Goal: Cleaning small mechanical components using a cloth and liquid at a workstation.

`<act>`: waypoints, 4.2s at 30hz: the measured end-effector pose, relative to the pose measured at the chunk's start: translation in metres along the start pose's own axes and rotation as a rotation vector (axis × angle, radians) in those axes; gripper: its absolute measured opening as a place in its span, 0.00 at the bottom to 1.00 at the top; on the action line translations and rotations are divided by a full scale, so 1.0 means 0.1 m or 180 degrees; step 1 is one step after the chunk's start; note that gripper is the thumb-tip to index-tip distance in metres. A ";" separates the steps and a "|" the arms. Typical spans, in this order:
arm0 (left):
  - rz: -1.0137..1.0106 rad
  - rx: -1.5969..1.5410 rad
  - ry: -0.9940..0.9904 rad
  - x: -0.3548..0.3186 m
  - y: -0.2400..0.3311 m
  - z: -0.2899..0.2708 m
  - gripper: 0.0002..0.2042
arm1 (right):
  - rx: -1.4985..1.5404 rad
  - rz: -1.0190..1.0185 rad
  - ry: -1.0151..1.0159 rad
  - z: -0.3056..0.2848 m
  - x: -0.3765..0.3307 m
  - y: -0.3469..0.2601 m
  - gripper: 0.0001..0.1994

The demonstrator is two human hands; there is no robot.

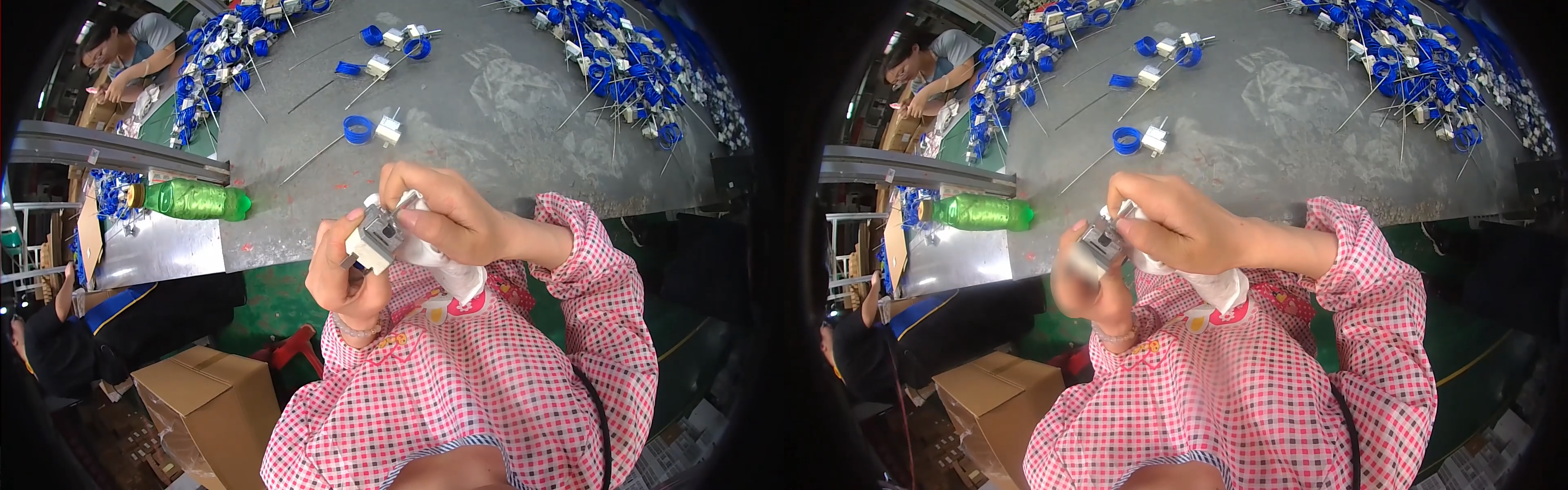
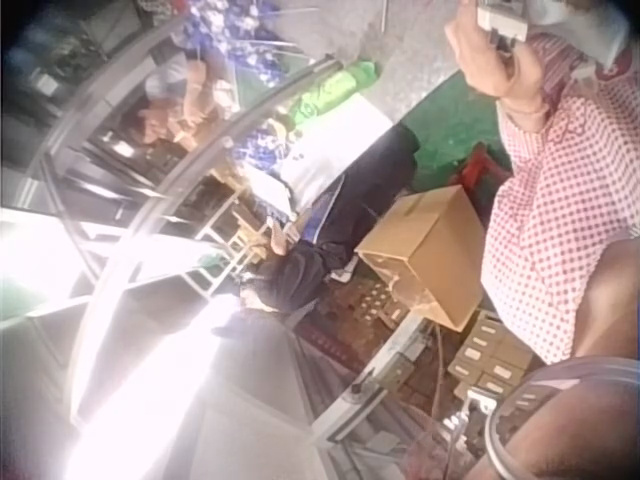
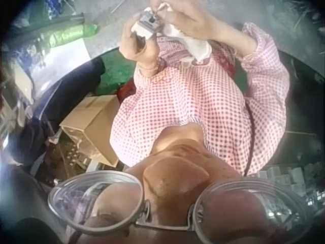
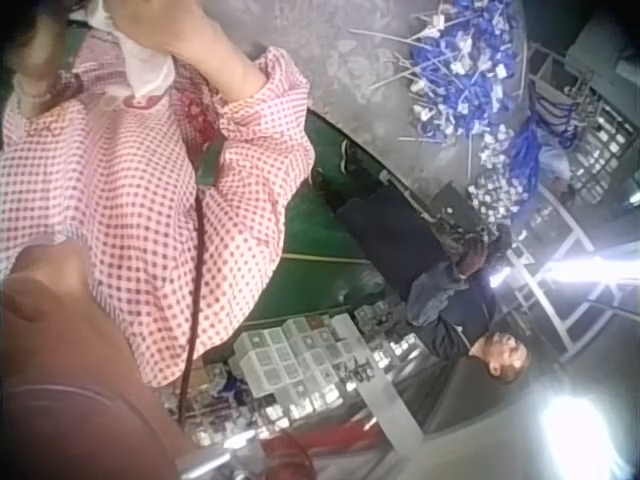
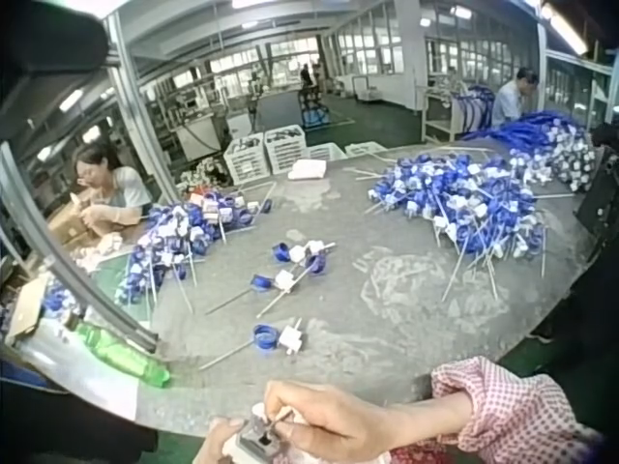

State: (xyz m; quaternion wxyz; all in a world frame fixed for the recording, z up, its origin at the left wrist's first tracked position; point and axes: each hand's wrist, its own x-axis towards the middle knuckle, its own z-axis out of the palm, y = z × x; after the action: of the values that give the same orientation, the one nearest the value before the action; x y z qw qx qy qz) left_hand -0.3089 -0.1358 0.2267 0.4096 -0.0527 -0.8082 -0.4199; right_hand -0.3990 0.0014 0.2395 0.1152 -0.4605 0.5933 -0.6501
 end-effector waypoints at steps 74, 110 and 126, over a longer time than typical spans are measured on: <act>0.0131 -0.0116 0.0003 0.05 -0.10 0.05 0.21 | -0.0708 -0.0002 -0.0098 -0.17 0.07 -0.03 0.06; -0.0054 -0.0027 -0.0012 0.05 -0.13 0.04 0.19 | 0.0574 0.1093 0.0864 -0.51 0.08 -0.01 0.11; -0.0102 -0.0387 0.0282 0.07 -0.07 0.19 0.18 | -0.1528 -0.0632 0.0796 -0.30 0.22 -0.18 0.14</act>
State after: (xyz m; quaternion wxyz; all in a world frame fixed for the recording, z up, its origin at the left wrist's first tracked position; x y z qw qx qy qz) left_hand -0.3284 -0.1283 0.2208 0.4342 -0.0459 -0.7630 -0.4767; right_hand -0.4258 0.0113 0.2692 -0.1354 -0.4467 0.6918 -0.5510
